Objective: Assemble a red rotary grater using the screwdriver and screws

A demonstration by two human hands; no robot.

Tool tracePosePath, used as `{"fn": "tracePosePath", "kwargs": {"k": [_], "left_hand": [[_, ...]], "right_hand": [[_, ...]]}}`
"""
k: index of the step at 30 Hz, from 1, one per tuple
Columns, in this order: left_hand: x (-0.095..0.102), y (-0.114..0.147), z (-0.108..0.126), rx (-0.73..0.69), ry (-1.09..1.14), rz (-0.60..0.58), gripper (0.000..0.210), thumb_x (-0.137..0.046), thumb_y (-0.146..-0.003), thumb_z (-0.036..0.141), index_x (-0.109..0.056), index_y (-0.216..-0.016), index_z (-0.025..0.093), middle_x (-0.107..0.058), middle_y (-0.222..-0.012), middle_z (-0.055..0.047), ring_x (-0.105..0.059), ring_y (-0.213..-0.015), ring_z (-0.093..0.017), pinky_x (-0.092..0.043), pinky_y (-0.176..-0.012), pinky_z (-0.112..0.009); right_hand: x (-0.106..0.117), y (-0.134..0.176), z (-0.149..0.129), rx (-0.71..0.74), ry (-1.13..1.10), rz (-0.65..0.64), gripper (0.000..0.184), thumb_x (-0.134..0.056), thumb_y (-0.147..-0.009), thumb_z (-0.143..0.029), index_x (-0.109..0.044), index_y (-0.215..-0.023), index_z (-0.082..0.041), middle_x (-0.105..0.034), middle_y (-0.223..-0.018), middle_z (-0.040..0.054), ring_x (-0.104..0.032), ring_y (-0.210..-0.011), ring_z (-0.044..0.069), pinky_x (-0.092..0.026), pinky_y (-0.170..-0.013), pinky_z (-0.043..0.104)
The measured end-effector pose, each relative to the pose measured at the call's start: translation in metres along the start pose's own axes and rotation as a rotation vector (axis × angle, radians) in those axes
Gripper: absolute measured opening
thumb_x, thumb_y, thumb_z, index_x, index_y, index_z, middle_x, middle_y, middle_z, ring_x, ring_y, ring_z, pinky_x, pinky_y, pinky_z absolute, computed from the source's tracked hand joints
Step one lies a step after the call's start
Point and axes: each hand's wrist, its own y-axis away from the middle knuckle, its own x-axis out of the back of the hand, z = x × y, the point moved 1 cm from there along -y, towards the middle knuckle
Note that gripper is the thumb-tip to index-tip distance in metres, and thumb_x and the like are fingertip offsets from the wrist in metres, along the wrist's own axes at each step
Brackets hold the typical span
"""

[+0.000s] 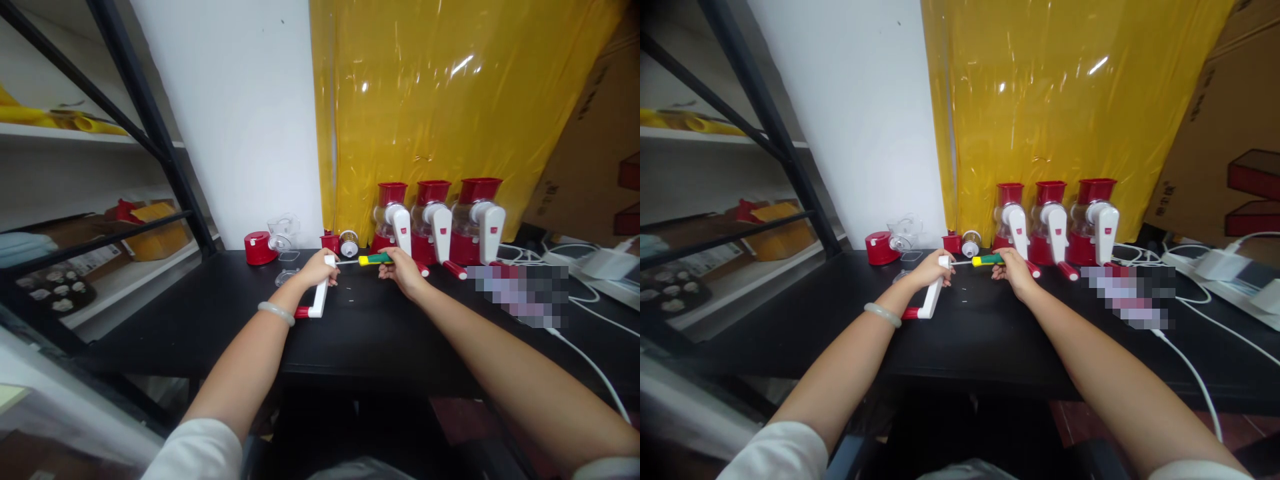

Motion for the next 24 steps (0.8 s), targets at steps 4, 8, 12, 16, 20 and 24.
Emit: {"fn": "tracePosePath", "kwargs": {"k": [4,8,12,16,20,24], "left_hand": [[0.0,0.0001,0.0005,0.001,-0.002,0.0,0.048,-0.046,-0.058,-0.015,-0.044,-0.094,0.017,-0.058,-0.069,0.003,-0.058,-0.042,-0.014,-0.049,-0.04,-0.023],[-0.0002,0.0005,0.0009,0.0,-0.005,0.001,0.047,-0.046,-0.059,-0.015,-0.044,-0.093,0.017,-0.059,-0.069,0.003,-0.059,-0.043,-0.014,-0.049,-0.041,-0.023],[-0.0004,0.0001,-0.0002,0.007,-0.001,0.0,0.047,-0.046,-0.06,-0.015,-0.044,-0.094,0.017,-0.059,-0.069,0.002,-0.058,-0.043,-0.015,-0.049,-0.04,-0.024],[0.0,-0.0031,-0.0033,-0.006,-0.004,0.003,0.047,-0.049,-0.059,-0.014,-0.044,-0.094,0.017,-0.06,-0.069,0.003,-0.057,-0.042,-0.014,-0.05,-0.042,-0.024],[0.0007,-0.005,-0.0055,-0.002,-0.002,0.004,0.049,-0.052,-0.058,-0.015,-0.045,-0.094,0.018,-0.06,-0.069,0.003,-0.058,-0.043,-0.014,-0.051,-0.042,-0.023],[0.0007,-0.0038,-0.004,0.002,0.001,0.007,0.048,-0.05,-0.058,-0.015,-0.044,-0.093,0.017,-0.059,-0.069,0.003,-0.058,-0.042,-0.014,-0.051,-0.041,-0.024]], "right_hand": [[-0.0008,0.001,-0.0005,0.001,0.012,0.008,0.018,-0.049,-0.085,-0.033,-0.053,-0.095,-0.019,-0.055,-0.051,-0.0037,-0.055,-0.041,0.011,-0.043,-0.044,0.021],[-0.0021,0.0025,-0.0024,-0.003,0.022,0.012,0.023,-0.054,-0.085,-0.039,-0.053,-0.095,-0.019,-0.054,-0.049,-0.0046,-0.053,-0.039,0.01,-0.041,-0.042,0.021],[-0.0027,0.0037,-0.0026,0.023,0.034,0.006,0.034,-0.058,-0.082,-0.051,-0.053,-0.093,-0.019,-0.052,-0.047,-0.0059,-0.051,-0.037,0.01,-0.039,-0.039,0.02],[-0.0015,0.0039,-0.0004,0.062,0.079,0.004,0.041,-0.058,-0.081,-0.06,-0.052,-0.092,-0.02,-0.05,-0.045,-0.0072,-0.048,-0.035,0.009,-0.037,-0.037,0.019],[-0.0007,0.002,0.0011,0.028,0.113,0.021,0.04,-0.049,-0.087,-0.059,-0.052,-0.092,-0.02,-0.053,-0.047,-0.0042,-0.052,-0.036,0.01,-0.039,-0.037,0.02],[0.0007,-0.0023,0.0028,-0.034,0.039,0.033,0.027,-0.041,-0.092,-0.041,-0.054,-0.098,-0.018,-0.061,-0.059,0.0004,-0.062,-0.044,0.013,-0.046,-0.043,0.021]]}}
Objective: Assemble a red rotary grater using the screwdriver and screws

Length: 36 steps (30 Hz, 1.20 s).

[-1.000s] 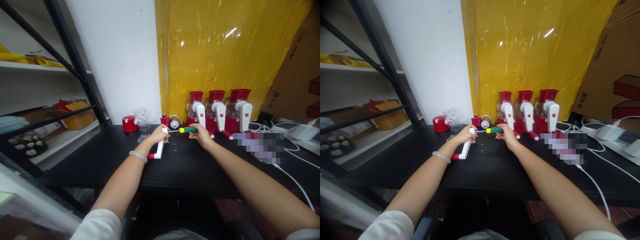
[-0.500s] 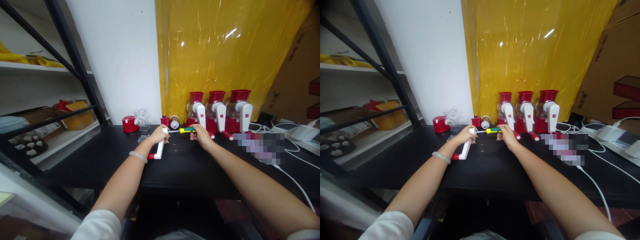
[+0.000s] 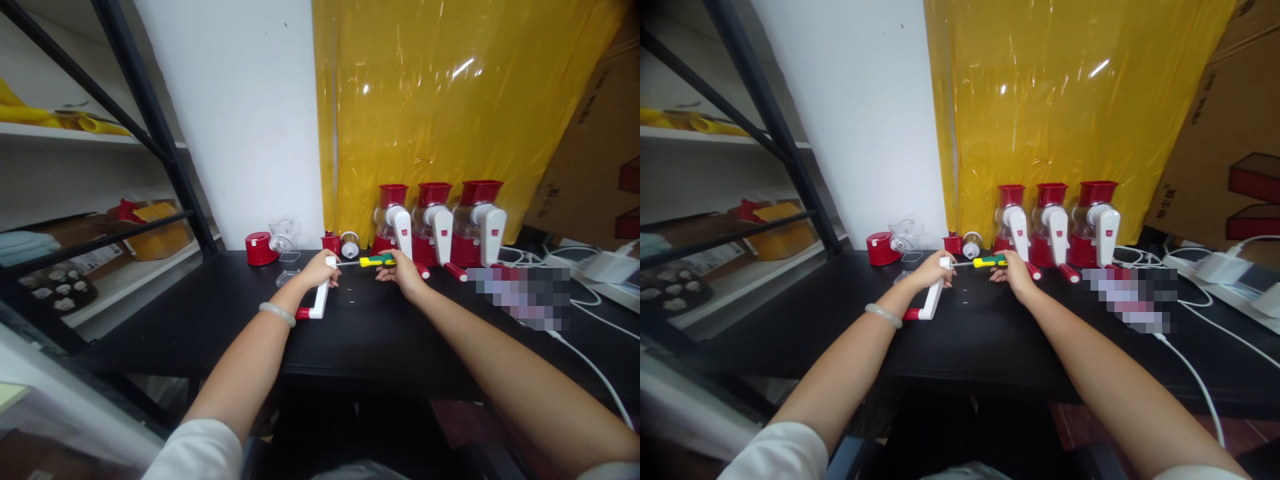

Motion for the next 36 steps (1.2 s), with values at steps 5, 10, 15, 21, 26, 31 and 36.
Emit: {"fn": "tracePosePath", "kwargs": {"k": [5,10,15,21,26,31,36], "left_hand": [[-0.0003,0.0016,0.0018,0.009,-0.01,0.003,0.048,-0.054,-0.059,-0.014,-0.045,-0.094,0.018,-0.059,-0.069,0.004,-0.058,-0.042,-0.013,-0.05,-0.041,-0.022],[-0.0009,0.0017,0.0019,0.014,-0.013,0.008,0.049,-0.056,-0.059,-0.015,-0.044,-0.094,0.018,-0.059,-0.067,0.005,-0.057,-0.041,-0.013,-0.049,-0.04,-0.021],[-0.0011,0.0028,0.0024,0.005,-0.004,0.004,0.048,-0.049,-0.059,-0.015,-0.045,-0.093,0.017,-0.059,-0.068,0.004,-0.058,-0.042,-0.014,-0.049,-0.04,-0.022],[-0.0004,0.002,0.0022,0.008,0.005,0.005,0.048,-0.048,-0.059,-0.017,-0.044,-0.093,0.018,-0.059,-0.068,0.004,-0.058,-0.042,-0.014,-0.049,-0.04,-0.023],[-0.0001,0.0005,0.0011,0.002,0.013,-0.001,0.048,-0.047,-0.06,-0.016,-0.044,-0.094,0.017,-0.059,-0.068,0.003,-0.057,-0.041,-0.014,-0.049,-0.039,-0.024],[-0.0002,0.0005,0.0009,0.005,0.011,0.003,0.048,-0.047,-0.059,-0.015,-0.044,-0.094,0.018,-0.059,-0.068,0.004,-0.057,-0.041,-0.014,-0.05,-0.041,-0.024],[-0.0002,-0.0004,0.0012,0.013,0.006,0.007,0.049,-0.047,-0.058,-0.015,-0.043,-0.094,0.018,-0.059,-0.068,0.004,-0.057,-0.041,-0.014,-0.05,-0.042,-0.024]], "right_hand": [[0.0023,-0.0045,0.0026,0.013,-0.046,-0.01,0.023,-0.041,-0.082,-0.023,-0.055,-0.099,-0.019,-0.059,-0.063,-0.0009,-0.062,-0.045,0.012,-0.048,-0.046,0.022],[0.0009,-0.0036,0.0004,0.014,-0.021,0.013,0.024,-0.046,-0.078,-0.024,-0.056,-0.099,-0.018,-0.057,-0.059,-0.0015,-0.058,-0.042,0.011,-0.045,-0.043,0.021],[-0.001,0.0008,-0.0038,0.031,0.003,0.006,0.021,-0.047,-0.081,-0.026,-0.056,-0.099,-0.018,-0.058,-0.057,-0.0018,-0.057,-0.043,0.01,-0.044,-0.044,0.02],[-0.0009,0.0045,-0.0057,0.045,0.014,-0.03,0.02,-0.052,-0.083,-0.034,-0.055,-0.096,-0.019,-0.059,-0.055,-0.003,-0.055,-0.042,0.009,-0.042,-0.044,0.02],[0.0001,0.0043,-0.0045,0.068,0.008,-0.053,0.024,-0.052,-0.086,-0.041,-0.054,-0.095,-0.019,-0.06,-0.053,-0.0029,-0.054,-0.042,0.008,-0.041,-0.045,0.018],[0.0013,0.0023,-0.0012,0.099,0.024,-0.07,0.033,-0.056,-0.084,-0.052,-0.055,-0.089,-0.019,-0.055,-0.046,-0.0046,-0.048,-0.038,0.008,-0.036,-0.04,0.018],[0.002,0.0023,0.0009,0.127,0.121,-0.044,0.04,-0.052,-0.085,-0.059,-0.053,-0.084,-0.019,-0.05,-0.04,-0.0054,-0.042,-0.033,0.008,-0.029,-0.035,0.018]]}}
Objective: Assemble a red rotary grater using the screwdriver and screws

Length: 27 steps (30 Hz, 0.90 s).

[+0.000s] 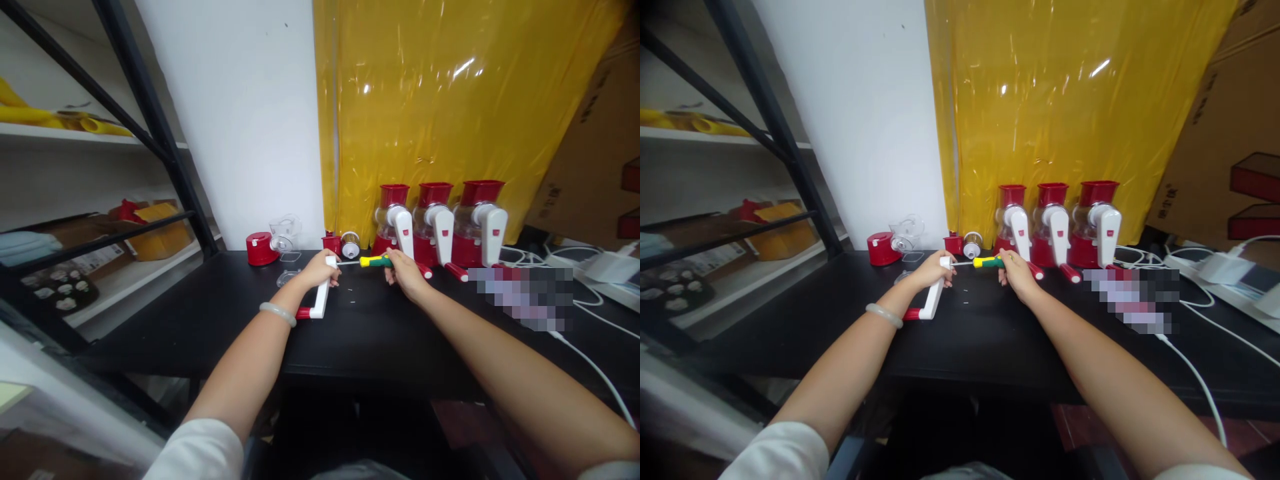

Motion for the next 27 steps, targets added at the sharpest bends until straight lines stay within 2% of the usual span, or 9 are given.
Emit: {"fn": "tracePosePath", "kwargs": {"k": [3,6,9,12,18,27], "left_hand": [[-0.0001,-0.0008,-0.0005,-0.002,0.0,-0.001,0.049,-0.047,-0.058,-0.016,-0.043,-0.094,0.018,-0.059,-0.067,0.005,-0.057,-0.041,-0.014,-0.05,-0.042,-0.024],[0.0,-0.0014,-0.0016,-0.008,0.002,-0.001,0.048,-0.047,-0.059,-0.016,-0.043,-0.094,0.018,-0.059,-0.067,0.004,-0.057,-0.041,-0.014,-0.049,-0.041,-0.024],[0.0004,-0.0021,-0.003,-0.011,0.007,-0.003,0.048,-0.047,-0.06,-0.015,-0.043,-0.094,0.018,-0.059,-0.067,0.004,-0.057,-0.041,-0.014,-0.049,-0.04,-0.024],[0.001,-0.0029,-0.0043,-0.015,0.009,-0.009,0.048,-0.047,-0.059,-0.016,-0.043,-0.094,0.018,-0.059,-0.067,0.004,-0.057,-0.041,-0.015,-0.05,-0.04,-0.024],[0.0019,-0.0031,-0.0049,-0.023,0.002,-0.018,0.048,-0.049,-0.06,-0.015,-0.044,-0.094,0.018,-0.06,-0.068,0.004,-0.059,-0.043,-0.015,-0.049,-0.04,-0.024],[0.0015,-0.0006,-0.0023,-0.023,-0.008,-0.014,0.047,-0.049,-0.06,-0.015,-0.044,-0.094,0.017,-0.06,-0.067,0.003,-0.059,-0.043,-0.015,-0.049,-0.041,-0.023]], "right_hand": [[0.0001,-0.0007,0.0009,-0.032,0.01,0.018,0.038,-0.048,-0.088,-0.056,-0.054,-0.087,-0.019,-0.053,-0.043,-0.004,-0.046,-0.034,0.009,-0.033,-0.036,0.019],[0.0003,-0.0025,0.0022,-0.1,-0.068,0.004,0.031,-0.042,-0.09,-0.045,-0.057,-0.093,-0.017,-0.059,-0.052,-0.0009,-0.054,-0.039,0.011,-0.04,-0.041,0.021],[0.0008,-0.0037,0.0025,-0.108,-0.146,-0.014,0.025,-0.042,-0.086,-0.032,-0.058,-0.098,-0.017,-0.062,-0.059,-0.0002,-0.06,-0.045,0.012,-0.044,-0.046,0.022],[0.001,-0.0032,0.0011,-0.102,-0.171,-0.008,0.024,-0.045,-0.08,-0.026,-0.057,-0.099,-0.017,-0.059,-0.059,-0.0026,-0.059,-0.044,0.011,-0.043,-0.046,0.022],[-0.0015,-0.0015,-0.003,-0.113,-0.143,0.029,0.025,-0.046,-0.077,-0.023,-0.055,-0.099,-0.017,-0.057,-0.056,-0.0036,-0.055,-0.041,0.01,-0.041,-0.044,0.022],[-0.0017,-0.0014,-0.0018,-0.091,-0.111,0.024,0.018,-0.047,-0.083,-0.028,-0.052,-0.098,-0.019,-0.057,-0.054,-0.005,-0.053,-0.039,0.01,-0.039,-0.042,0.02]]}}
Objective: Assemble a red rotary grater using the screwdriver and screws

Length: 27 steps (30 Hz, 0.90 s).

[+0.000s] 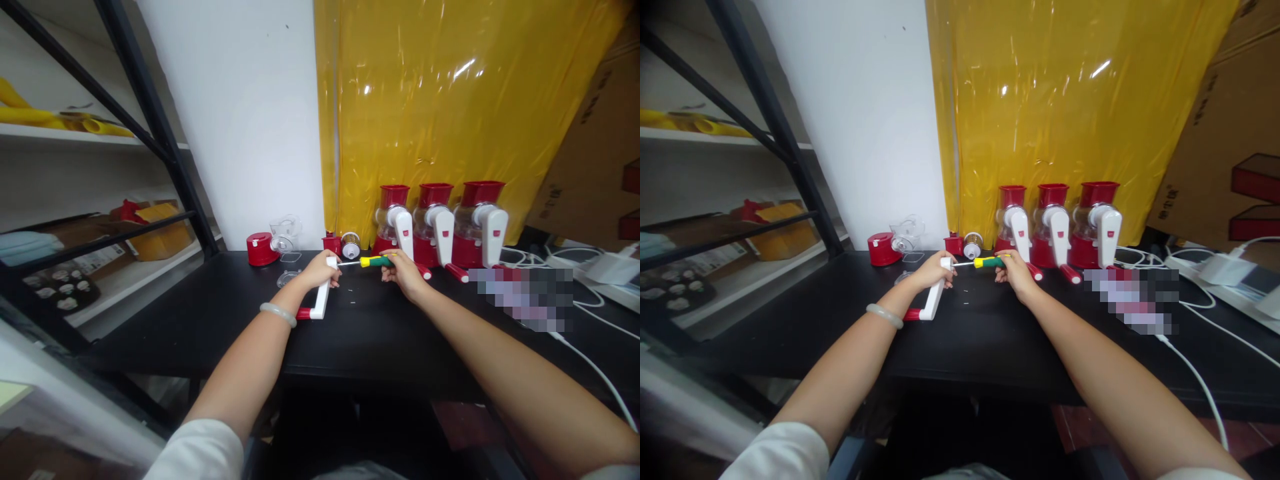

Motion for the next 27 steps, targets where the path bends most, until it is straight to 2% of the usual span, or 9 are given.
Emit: {"fn": "tracePosePath", "kwargs": {"k": [6,11,15,17,20,23,27], "left_hand": [[0.0009,-0.001,-0.0014,-0.005,0.0,-0.006,0.048,-0.05,-0.061,-0.015,-0.044,-0.095,0.017,-0.06,-0.068,0.003,-0.059,-0.043,-0.015,-0.048,-0.039,-0.022],[0.0006,-0.0016,-0.0019,-0.002,0.001,-0.01,0.048,-0.05,-0.061,-0.016,-0.044,-0.096,0.017,-0.059,-0.068,0.004,-0.059,-0.043,-0.015,-0.048,-0.04,-0.022],[-0.0004,-0.0001,-0.0001,0.001,-0.004,-0.016,0.047,-0.05,-0.062,-0.015,-0.044,-0.095,0.017,-0.059,-0.068,0.003,-0.06,-0.043,-0.015,-0.048,-0.039,-0.022],[-0.001,0.0005,0.0007,0.002,-0.006,-0.018,0.047,-0.05,-0.062,-0.015,-0.044,-0.095,0.017,-0.059,-0.067,0.004,-0.059,-0.043,-0.015,-0.049,-0.04,-0.022],[-0.0016,0.0007,0.0009,0.005,-0.01,-0.024,0.047,-0.05,-0.062,-0.016,-0.044,-0.094,0.017,-0.059,-0.067,0.004,-0.059,-0.043,-0.014,-0.049,-0.041,-0.022],[-0.0017,0.0005,0.0006,0.01,-0.018,-0.023,0.047,-0.052,-0.063,-0.017,-0.044,-0.095,0.017,-0.059,-0.066,0.004,-0.059,-0.042,-0.014,-0.049,-0.041,-0.021],[-0.0018,0.001,0.0007,0.015,-0.026,-0.025,0.047,-0.053,-0.064,-0.017,-0.043,-0.095,0.017,-0.059,-0.067,0.004,-0.06,-0.043,-0.015,-0.049,-0.04,-0.021]], "right_hand": [[0.0015,-0.0027,0.0035,0.068,0.029,-0.005,0.02,-0.053,-0.084,-0.038,-0.051,-0.092,-0.019,-0.054,-0.049,-0.0068,-0.042,-0.033,0.006,-0.029,-0.036,0.018],[0.0017,-0.0025,0.0055,0.098,0.029,-0.01,0.036,-0.058,-0.081,-0.055,-0.05,-0.088,-0.02,-0.05,-0.044,-0.0075,-0.039,-0.033,0.007,-0.028,-0.036,0.018],[0.0004,0.0007,0.0042,0.123,0.135,0.016,0.041,-0.049,-0.086,-0.062,-0.049,-0.084,-0.021,-0.047,-0.04,-0.0072,-0.038,-0.032,0.007,-0.028,-0.036,0.019],[-0.0003,0.0018,0.0024,0.109,0.161,0.037,0.039,-0.043,-0.09,-0.059,-0.048,-0.083,-0.02,-0.049,-0.043,-0.0055,-0.041,-0.033,0.008,-0.031,-0.037,0.019],[-0.0006,0.0017,-0.0001,0.009,0.073,0.051,0.029,-0.038,-0.092,-0.046,-0.05,-0.086,-0.02,-0.055,-0.052,-0.0025,-0.05,-0.038,0.009,-0.038,-0.041,0.021],[-0.0003,0.0007,-0.0019,-0.044,-0.011,0.044,0.017,-0.042,-0.086,-0.033,-0.052,-0.091,-0.02,-0.055,-0.057,-0.0021,-0.054,-0.041,0.011,-0.042,-0.044,0.023],[0.0003,0.0005,-0.0017,-0.049,-0.019,0.037,0.017,-0.046,-0.08,-0.027,-0.052,-0.094,-0.02,-0.053,-0.057,-0.0029,-0.052,-0.042,0.01,-0.042,-0.045,0.023]]}}
